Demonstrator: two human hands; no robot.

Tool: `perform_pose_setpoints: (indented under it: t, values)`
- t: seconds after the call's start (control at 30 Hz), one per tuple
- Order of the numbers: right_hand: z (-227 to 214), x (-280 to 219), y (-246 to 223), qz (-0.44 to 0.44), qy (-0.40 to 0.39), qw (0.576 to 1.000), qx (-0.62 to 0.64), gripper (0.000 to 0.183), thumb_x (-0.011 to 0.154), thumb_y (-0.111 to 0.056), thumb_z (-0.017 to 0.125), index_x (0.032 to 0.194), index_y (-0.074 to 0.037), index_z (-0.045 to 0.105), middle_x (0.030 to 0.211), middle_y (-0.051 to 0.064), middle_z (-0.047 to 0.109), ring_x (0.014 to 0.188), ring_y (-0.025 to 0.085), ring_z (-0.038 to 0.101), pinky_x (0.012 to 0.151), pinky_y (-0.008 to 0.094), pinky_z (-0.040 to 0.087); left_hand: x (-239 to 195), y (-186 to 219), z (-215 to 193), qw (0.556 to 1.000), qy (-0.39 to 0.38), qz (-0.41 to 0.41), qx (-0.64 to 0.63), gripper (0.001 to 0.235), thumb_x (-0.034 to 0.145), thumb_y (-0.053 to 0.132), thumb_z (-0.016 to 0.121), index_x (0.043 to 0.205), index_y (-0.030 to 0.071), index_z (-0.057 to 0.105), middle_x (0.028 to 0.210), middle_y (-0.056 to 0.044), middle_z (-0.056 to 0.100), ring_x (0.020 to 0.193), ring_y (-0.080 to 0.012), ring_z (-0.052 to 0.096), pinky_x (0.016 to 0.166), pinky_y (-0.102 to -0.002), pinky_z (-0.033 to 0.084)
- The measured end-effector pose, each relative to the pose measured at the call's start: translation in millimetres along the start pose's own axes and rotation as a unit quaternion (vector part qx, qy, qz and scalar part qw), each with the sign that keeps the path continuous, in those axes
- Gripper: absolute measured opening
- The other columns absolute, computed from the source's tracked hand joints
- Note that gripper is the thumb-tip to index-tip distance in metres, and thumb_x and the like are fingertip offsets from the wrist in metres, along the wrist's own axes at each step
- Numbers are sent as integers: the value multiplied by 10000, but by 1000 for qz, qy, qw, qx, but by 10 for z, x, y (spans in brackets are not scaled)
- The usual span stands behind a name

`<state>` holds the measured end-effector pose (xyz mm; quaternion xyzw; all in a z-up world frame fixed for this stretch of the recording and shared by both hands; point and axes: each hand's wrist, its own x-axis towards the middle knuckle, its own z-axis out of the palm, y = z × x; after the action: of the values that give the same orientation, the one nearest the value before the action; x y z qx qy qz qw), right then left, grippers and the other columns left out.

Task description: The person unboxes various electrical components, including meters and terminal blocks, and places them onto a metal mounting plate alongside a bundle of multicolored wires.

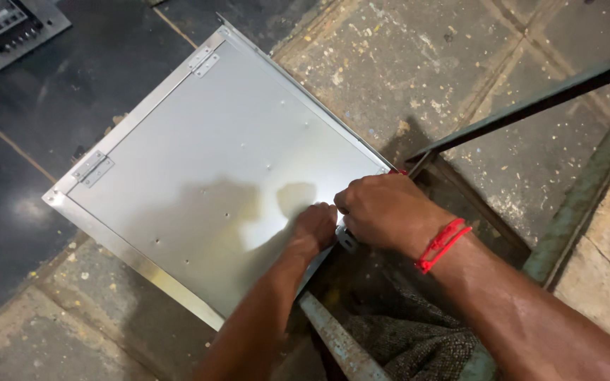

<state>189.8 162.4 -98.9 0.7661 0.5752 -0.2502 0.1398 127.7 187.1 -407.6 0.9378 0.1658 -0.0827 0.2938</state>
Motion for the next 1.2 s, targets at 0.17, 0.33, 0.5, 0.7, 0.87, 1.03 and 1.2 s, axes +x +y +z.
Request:
perform_pose_setpoints:
  t: [0.17, 0.33, 0.5, 0.7, 0.87, 1.03, 1.2]
  values:
    - [-47, 60, 124, 64, 111, 991, -25, 234, 860, -183, 575, 991, -84, 740, 950, 205, 726, 842, 425, 701, 762, 530, 565, -336, 220, -873, 996, 57, 32, -60, 298, 860, 259, 689, 1024, 20, 618, 1019, -190, 660, 929, -391, 680, 783, -492, 558]
    - [-107, -16, 213, 53, 321, 945, 17, 206, 837, -101, 616, 1015, -27, 687, 1005, 226, 681, 897, 447, 671, 824, 522, 548, -773, 303, -2141, 984, 89, 33, -151, 420, 763, 345, 743, 1027, 46, 612, 1039, -188, 669, 983, -379, 672, 881, -469, 530]
    - [-249, 47, -2, -57, 314, 948, 14, 667, 602, -30, 683, 1269, -35, 668, 1314, 230, 566, 1097, 455, 557, 844, 531, 492, -1010, 132, -3240, 985, 95, 100, -104, 672, 634, 380, 850, 1089, -1, 534, 1068, -224, 614, 1014, -428, 600, 837, -492, 485]
    - [-644, 293, -211, -112, 444, 889, 13, 378, 826, -114, 735, 1197, -74, 677, 1269, 150, 592, 1104, 403, 566, 917, 480, 514, -1233, 145, -3820, 990, 130, 34, -50, 580, 736, 287, 779, 1190, 10, 547, 1099, -222, 622, 1033, -432, 624, 877, -508, 497]
    - [-995, 695, -381, -121, 507, 853, -22, 447, 825, -151, 782, 1252, -68, 680, 1291, 152, 624, 1088, 410, 552, 917, 480, 504, -1753, 289, -3730, 933, 310, -26, 181, 570, 823, 140, 669, 1354, -17, 533, 1266, -284, 609, 1061, -440, 630, 783, -610, 485]
    - [-1266, 1020, -499, -132, 532, 836, -10, 481, 829, -147, 806, 1286, -77, 674, 1293, 147, 631, 1098, 418, 533, 926, 504, 481, -2219, -16, -3692, 855, 387, -107, 329, 669, 810, 127, 644, 1470, 64, 561, 1413, -284, 563, 1204, -428, 583, 980, -598, 428]
    - [-1261, 1129, -599, -149, 561, 814, 41, 648, 834, -161, 829, 1417, -77, 557, 1447, 188, 512, 1207, 418, 507, 1051, 507, 479, -2317, -368, -3702, 788, 450, -28, 418, 522, 888, 135, 676, 1406, 72, 662, 1460, -143, 585, 1323, -338, 532, 1107, -527, 376]
